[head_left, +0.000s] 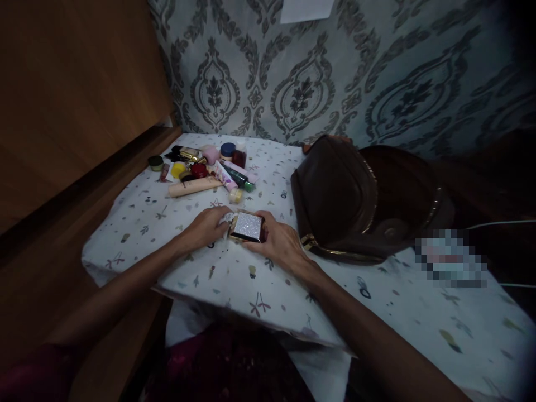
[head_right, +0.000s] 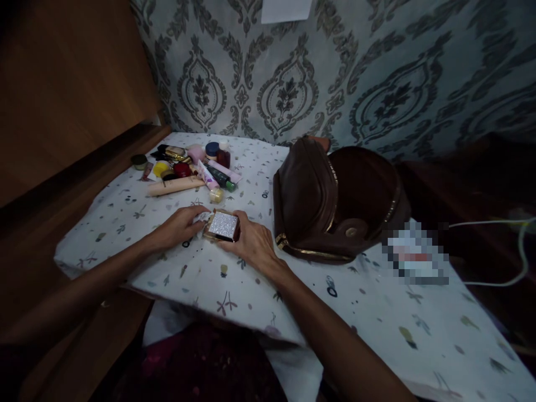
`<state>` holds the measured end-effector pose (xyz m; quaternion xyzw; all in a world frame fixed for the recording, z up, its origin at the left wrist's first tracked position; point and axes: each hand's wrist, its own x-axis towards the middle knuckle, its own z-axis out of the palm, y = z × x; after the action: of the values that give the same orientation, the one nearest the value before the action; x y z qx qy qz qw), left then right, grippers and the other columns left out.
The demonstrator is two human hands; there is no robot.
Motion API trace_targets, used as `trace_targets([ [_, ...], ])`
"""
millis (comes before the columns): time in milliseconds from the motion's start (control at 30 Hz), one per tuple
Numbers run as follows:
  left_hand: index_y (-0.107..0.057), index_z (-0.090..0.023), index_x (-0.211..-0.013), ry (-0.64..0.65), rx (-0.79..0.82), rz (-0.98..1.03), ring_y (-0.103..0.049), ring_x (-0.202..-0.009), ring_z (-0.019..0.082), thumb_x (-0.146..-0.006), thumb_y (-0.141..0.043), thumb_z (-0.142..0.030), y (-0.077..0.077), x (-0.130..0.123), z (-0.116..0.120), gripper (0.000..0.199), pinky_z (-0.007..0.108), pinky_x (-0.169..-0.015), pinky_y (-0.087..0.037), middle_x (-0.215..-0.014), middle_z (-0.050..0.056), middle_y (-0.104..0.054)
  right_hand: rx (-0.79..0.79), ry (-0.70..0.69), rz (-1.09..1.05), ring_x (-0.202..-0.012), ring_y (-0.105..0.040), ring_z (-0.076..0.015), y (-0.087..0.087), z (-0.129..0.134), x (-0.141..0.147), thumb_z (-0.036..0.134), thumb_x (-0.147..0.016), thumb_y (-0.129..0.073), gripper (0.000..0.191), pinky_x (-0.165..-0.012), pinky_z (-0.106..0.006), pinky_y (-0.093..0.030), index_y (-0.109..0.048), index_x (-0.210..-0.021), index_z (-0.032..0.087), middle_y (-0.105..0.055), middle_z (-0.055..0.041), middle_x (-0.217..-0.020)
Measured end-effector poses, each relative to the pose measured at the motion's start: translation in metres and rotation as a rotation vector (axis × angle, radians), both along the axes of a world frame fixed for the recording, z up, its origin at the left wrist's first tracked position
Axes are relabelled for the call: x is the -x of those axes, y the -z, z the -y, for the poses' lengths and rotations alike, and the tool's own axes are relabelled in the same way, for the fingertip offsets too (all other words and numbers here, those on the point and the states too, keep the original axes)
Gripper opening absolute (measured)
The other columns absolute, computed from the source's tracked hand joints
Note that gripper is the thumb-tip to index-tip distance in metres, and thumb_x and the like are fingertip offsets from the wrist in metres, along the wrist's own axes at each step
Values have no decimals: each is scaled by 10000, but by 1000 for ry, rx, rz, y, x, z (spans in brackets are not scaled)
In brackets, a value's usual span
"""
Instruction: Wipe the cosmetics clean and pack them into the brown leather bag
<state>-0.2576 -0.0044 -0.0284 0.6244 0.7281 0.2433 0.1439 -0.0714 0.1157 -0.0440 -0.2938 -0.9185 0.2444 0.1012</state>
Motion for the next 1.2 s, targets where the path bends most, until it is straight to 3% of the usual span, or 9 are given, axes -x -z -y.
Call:
trace_targets([
  [133,-620,-175,-1088,18,6,15,-650,-876,216,-863,-480,-160,-4,-7,13,265,356,-827,-508,-1007,64,-708,38,25,-33,-722,-644,-231,3,-1,1,547,-710,-733,740,-615,-282,-376,-490,-1319,205,-693,-45,-833],
  [400,-578,-181,-1121,10,25,-98,-637,-1013,260,-891,-484,-177,-4,-19,33,248,406,-883,-503,-1103,101,-669,-5,62,67,-784,-653,-269,-6,5,3,548,-735,-724,776,-620,-294,-364,-471,-1366,174,-704,-77,-876],
  [533,-581,-185,-1083,-11,25,-95,-639,-965,252,-904,-494,-202,-2,-20,31,200,404,-850,-505,-1035,84,-673,17,45,75,-866,-659,-296,-9,4,2,541,-725,-751,791,-659,-308,-383,-476,-1363,162,-711,-116,-963],
  [767,-576,-191,-1124,-55,35,-127,-646,-922,241,-902,-519,-217,0,-21,25,231,401,-846,-507,-1056,73,-675,125,-66,19,-800,-640,-227,-8,-7,-5,406,-702,-784,788,-666,-293,-396,-462,-1385,178,-689,-39,-881],
  [900,-533,-209,-1233,-65,13,-199,-620,-1021,249,-910,-491,-192,0,-25,26,326,415,-890,-511,-1141,81,-628,129,-79,-14,-762,-623,-207,-4,-9,-6,396,-710,-759,777,-663,-298,-404,-456,-1384,153,-676,-30,-857],
  [1100,-515,-170,-1282,-70,132,-454,-544,-1091,295,-854,-431,-45,-14,-46,22,454,412,-813,-536,-1132,128,-553,198,-80,-48,-705,-587,-170,2,-14,-6,360,-662,-781,662,-610,-269,-389,-514,-1240,177,-625,17,-779],
  [1200,-515,-172,-1259,-9,135,-525,-485,-1163,313,-833,-430,-4,-19,-59,17,466,413,-826,-535,-1211,147,-520,251,-95,-81,-671,-551,-143,2,-17,-7,322,-648,-780,587,-576,-246,-370,-517,-1154,184,-581,48,-747],
])
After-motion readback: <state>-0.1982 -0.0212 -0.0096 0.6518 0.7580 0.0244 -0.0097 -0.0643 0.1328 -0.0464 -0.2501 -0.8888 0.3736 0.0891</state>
